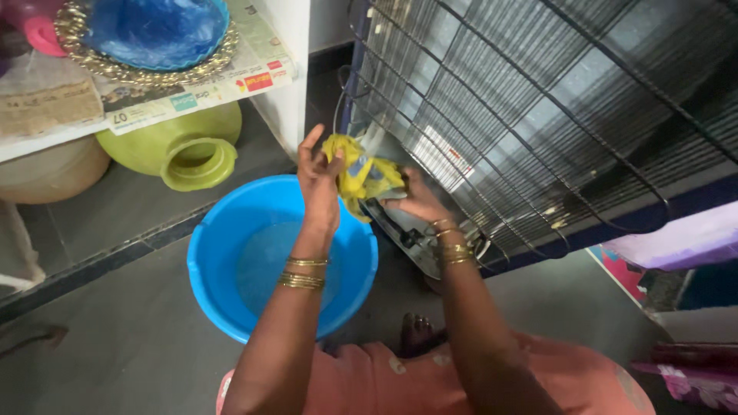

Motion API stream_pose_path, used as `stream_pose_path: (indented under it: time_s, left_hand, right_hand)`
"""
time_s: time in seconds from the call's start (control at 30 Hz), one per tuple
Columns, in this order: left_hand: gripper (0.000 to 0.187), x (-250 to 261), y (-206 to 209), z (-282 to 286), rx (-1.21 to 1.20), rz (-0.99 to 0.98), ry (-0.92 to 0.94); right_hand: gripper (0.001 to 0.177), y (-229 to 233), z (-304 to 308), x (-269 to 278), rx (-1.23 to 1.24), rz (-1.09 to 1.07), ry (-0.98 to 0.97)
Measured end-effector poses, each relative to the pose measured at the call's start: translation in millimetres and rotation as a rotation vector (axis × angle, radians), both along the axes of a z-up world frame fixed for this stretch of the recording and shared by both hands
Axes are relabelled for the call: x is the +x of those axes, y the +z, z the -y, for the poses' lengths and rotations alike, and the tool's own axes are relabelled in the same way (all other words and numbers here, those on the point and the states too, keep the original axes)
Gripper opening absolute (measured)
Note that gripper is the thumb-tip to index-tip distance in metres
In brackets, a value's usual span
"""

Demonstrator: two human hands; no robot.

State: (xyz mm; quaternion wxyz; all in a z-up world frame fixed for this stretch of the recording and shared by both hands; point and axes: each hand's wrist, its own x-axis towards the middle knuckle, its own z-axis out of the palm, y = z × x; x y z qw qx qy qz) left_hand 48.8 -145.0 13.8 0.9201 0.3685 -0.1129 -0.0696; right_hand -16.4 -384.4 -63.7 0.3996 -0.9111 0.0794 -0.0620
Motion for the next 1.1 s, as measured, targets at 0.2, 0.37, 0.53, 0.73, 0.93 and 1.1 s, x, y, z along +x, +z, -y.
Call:
stream_pose_path:
  time_s: [0.2, 0.37, 0.53, 0.73, 0.93, 1.1]
  left_hand:
    - [0.062, 0, 25, -3, -0.065, 0.041, -0.227]
    - [0.061, 8, -16, 16, 0.066, -0.021, -0.129]
    - [0.07, 5, -48, 18, 0.564, -0.089, -0.001]
    - [0.076, -15, -51, 13, 1.47, 0.029, -0.297]
    - [0.044, 1, -110, 28, 1.715, 0.286, -0.413]
    - [0.044, 21, -105, 26, 0.022, -0.473, -0.806]
  right_hand:
    - [0.07, -7, 19, 44, -0.262, -0.518, 0.082]
    - [0.065, -24, 17, 88, -0.443, -0.669, 0.097]
    - [0.058, -30, 17, 101, -0.477, -0.624, 0.179]
    - [0.055, -33, 2, 32, -0.304, -0.264, -0.138]
    - [0.033, -18, -32, -54, 0.0, 0.299, -0.462]
    - [0.038, 17, -52, -52, 0.144, 0.394, -0.332]
